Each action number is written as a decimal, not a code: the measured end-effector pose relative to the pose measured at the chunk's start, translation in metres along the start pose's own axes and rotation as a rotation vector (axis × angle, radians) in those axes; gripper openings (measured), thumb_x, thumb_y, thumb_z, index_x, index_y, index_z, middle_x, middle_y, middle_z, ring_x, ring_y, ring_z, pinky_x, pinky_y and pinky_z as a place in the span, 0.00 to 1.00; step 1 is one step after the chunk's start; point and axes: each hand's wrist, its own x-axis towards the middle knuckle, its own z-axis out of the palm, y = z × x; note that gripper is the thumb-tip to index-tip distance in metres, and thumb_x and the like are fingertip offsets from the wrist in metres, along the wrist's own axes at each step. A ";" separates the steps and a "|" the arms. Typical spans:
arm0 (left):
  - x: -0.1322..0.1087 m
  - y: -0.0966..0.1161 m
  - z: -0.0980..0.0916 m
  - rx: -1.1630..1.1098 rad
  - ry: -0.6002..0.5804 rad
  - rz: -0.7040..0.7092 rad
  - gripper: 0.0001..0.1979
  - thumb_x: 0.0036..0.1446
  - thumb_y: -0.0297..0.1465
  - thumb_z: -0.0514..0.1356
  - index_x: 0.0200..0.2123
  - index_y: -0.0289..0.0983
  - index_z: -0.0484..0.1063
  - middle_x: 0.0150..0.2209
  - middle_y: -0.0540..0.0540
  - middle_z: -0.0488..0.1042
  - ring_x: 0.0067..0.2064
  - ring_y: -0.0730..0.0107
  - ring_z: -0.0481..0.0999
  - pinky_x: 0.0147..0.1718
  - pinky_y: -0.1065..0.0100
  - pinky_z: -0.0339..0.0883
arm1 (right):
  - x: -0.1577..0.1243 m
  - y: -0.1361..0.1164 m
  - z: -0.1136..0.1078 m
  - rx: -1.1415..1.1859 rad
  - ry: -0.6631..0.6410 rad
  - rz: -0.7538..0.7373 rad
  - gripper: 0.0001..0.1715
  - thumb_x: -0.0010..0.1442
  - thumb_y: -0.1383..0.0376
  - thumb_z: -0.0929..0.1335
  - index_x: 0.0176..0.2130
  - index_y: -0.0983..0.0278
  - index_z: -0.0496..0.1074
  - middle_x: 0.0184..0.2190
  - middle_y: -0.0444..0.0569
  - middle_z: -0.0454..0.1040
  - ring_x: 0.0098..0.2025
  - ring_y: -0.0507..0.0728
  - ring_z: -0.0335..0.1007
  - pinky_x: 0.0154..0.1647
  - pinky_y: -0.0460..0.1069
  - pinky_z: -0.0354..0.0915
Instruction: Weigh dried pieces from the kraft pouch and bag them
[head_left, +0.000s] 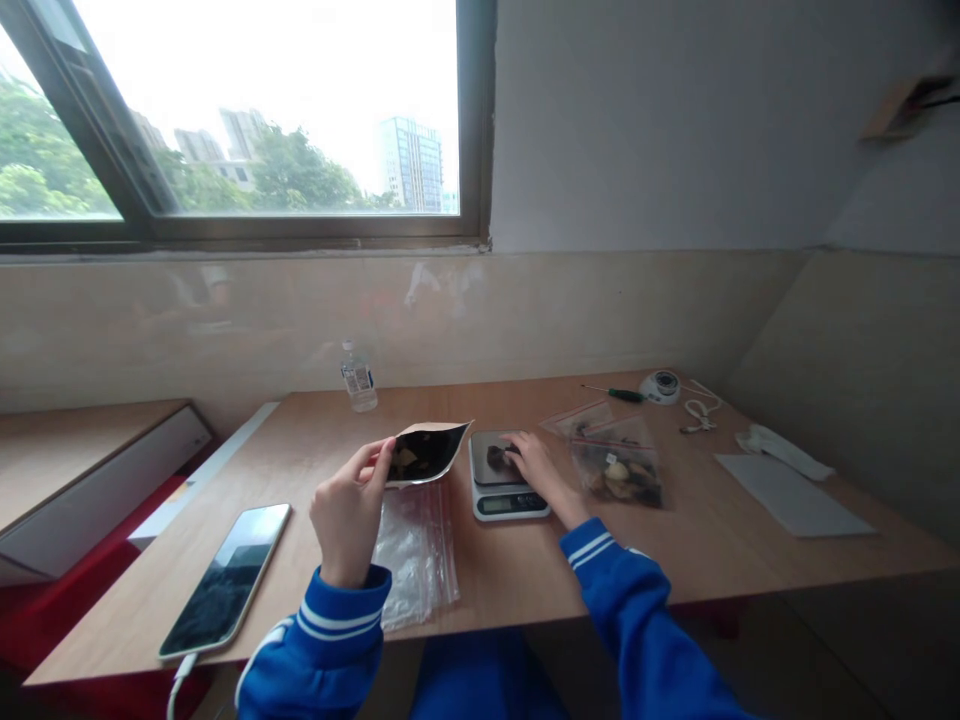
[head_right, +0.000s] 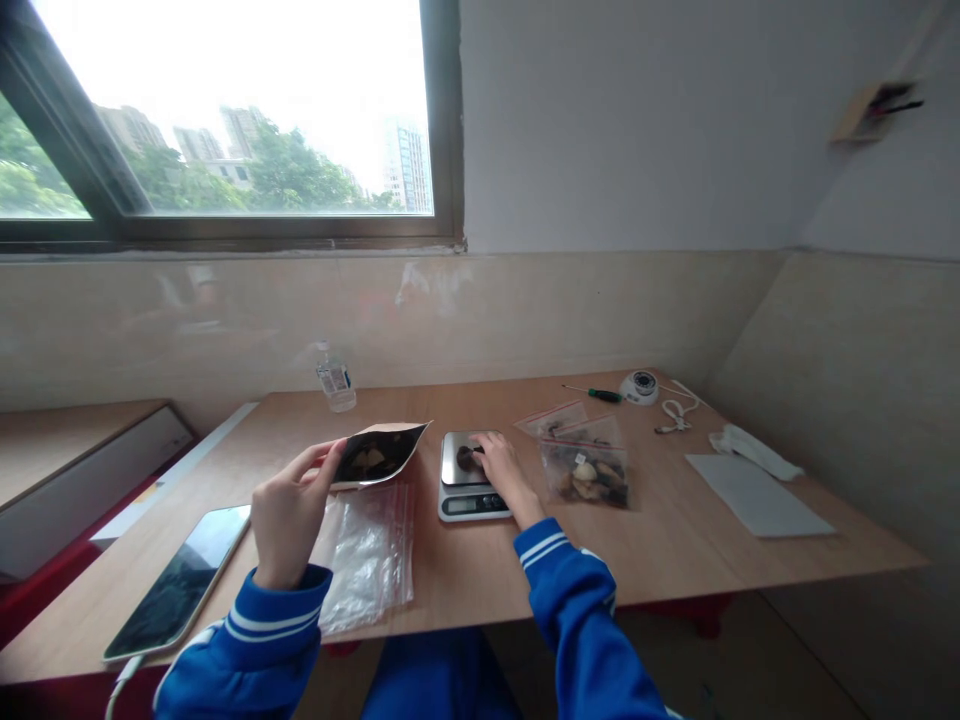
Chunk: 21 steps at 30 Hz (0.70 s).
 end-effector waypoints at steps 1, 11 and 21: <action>0.000 0.000 0.000 0.006 0.001 -0.001 0.14 0.58 0.45 0.55 0.38 0.46 0.77 0.28 0.52 0.79 0.33 0.65 0.78 0.29 0.71 0.63 | -0.001 0.004 0.001 0.056 0.016 0.001 0.17 0.58 0.73 0.64 0.48 0.66 0.71 0.46 0.56 0.73 0.49 0.59 0.68 0.51 0.54 0.62; -0.001 -0.001 -0.004 -0.009 -0.076 0.113 0.18 0.61 0.43 0.50 0.39 0.41 0.76 0.31 0.47 0.79 0.33 0.63 0.79 0.29 0.70 0.66 | -0.012 -0.030 -0.019 0.125 0.323 0.071 0.15 0.60 0.69 0.62 0.46 0.64 0.71 0.46 0.54 0.73 0.51 0.62 0.66 0.54 0.60 0.58; -0.021 -0.002 -0.003 -0.062 -0.144 0.135 0.15 0.60 0.39 0.50 0.35 0.39 0.73 0.27 0.47 0.78 0.32 0.63 0.79 0.26 0.73 0.65 | -0.035 -0.159 -0.018 -0.010 -0.191 -0.404 0.20 0.57 0.78 0.59 0.42 0.67 0.74 0.39 0.55 0.76 0.41 0.59 0.72 0.40 0.51 0.69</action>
